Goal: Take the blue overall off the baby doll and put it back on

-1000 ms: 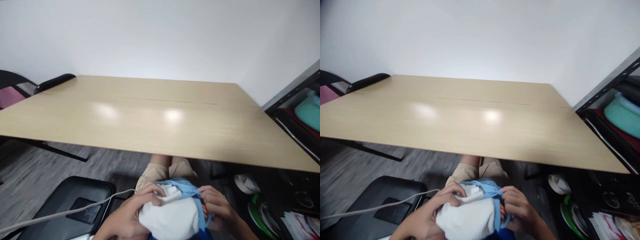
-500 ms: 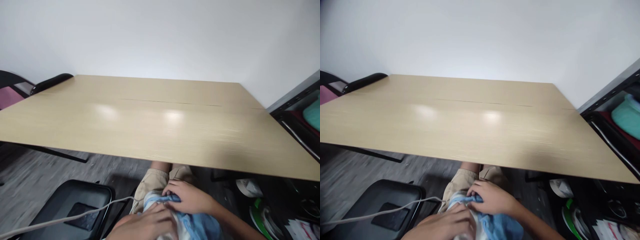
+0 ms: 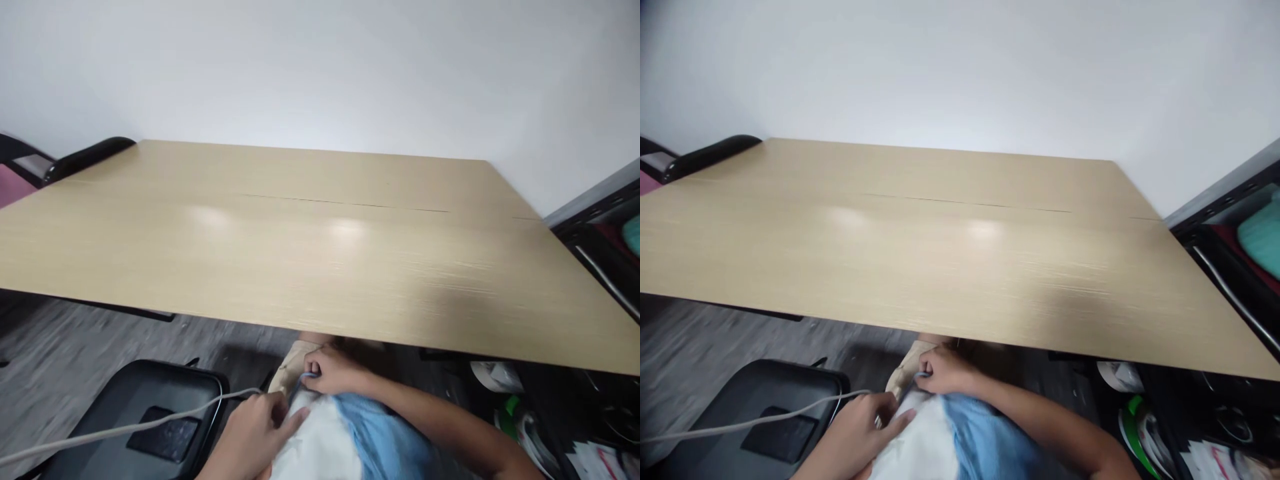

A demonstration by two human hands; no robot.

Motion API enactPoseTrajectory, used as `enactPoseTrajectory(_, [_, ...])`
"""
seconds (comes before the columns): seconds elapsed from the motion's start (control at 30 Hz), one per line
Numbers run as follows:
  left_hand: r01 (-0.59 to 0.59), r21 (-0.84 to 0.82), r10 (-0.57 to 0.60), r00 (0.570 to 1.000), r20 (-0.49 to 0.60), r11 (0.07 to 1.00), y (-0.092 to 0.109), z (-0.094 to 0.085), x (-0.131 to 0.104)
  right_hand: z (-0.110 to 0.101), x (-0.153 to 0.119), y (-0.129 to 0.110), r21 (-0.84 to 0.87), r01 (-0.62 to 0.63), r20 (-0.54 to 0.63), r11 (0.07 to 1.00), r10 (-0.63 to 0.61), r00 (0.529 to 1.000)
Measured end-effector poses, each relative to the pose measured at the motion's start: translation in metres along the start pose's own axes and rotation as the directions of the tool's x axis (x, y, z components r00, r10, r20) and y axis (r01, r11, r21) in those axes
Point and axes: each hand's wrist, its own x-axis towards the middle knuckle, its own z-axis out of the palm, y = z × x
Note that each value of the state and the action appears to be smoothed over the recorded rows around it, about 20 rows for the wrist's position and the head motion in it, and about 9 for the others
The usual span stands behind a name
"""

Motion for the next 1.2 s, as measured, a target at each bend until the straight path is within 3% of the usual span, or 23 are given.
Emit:
enactPoseTrajectory(0.23, [-0.101, -0.202, 0.120, 0.989, 0.087, 0.974, 0.008, 0.004, 0.010, -0.002, 0.000, 0.021, 0.081, -0.090, -0.074, 0.993, 0.096, 0.993])
enactPoseTrajectory(0.47, [-0.138, -0.299, 0.190, 0.970, 0.150, 0.944, 0.014, 0.003, 0.003, -0.021, -0.024, 0.048, 0.125, -0.149, -0.133, 0.981, 0.166, 0.977])
enactPoseTrajectory(0.77, [-0.119, -0.368, 0.184, 0.972, 0.148, 0.922, 0.007, 0.017, -0.008, -0.037, -0.041, 0.085, 0.136, -0.247, -0.319, 0.960, 0.278, 0.906])
enactPoseTrajectory(1.03, [-0.106, -0.387, 0.174, 0.974, 0.146, 0.916, -0.019, 0.027, -0.001, -0.043, -0.120, 0.121, 0.175, -0.289, -0.505, 0.941, 0.337, 0.795])
enactPoseTrajectory(1.13, [-0.103, -0.360, 0.172, 0.971, 0.167, 0.927, -0.026, 0.024, 0.000, -0.025, -0.159, 0.129, 0.241, -0.228, -0.523, 0.943, 0.324, 0.789])
enactPoseTrajectory(1.2, [-0.099, -0.344, 0.170, 0.968, 0.183, 0.934, -0.029, 0.018, 0.002, -0.005, -0.183, 0.134, 0.278, -0.201, -0.573, 0.939, 0.330, 0.750])
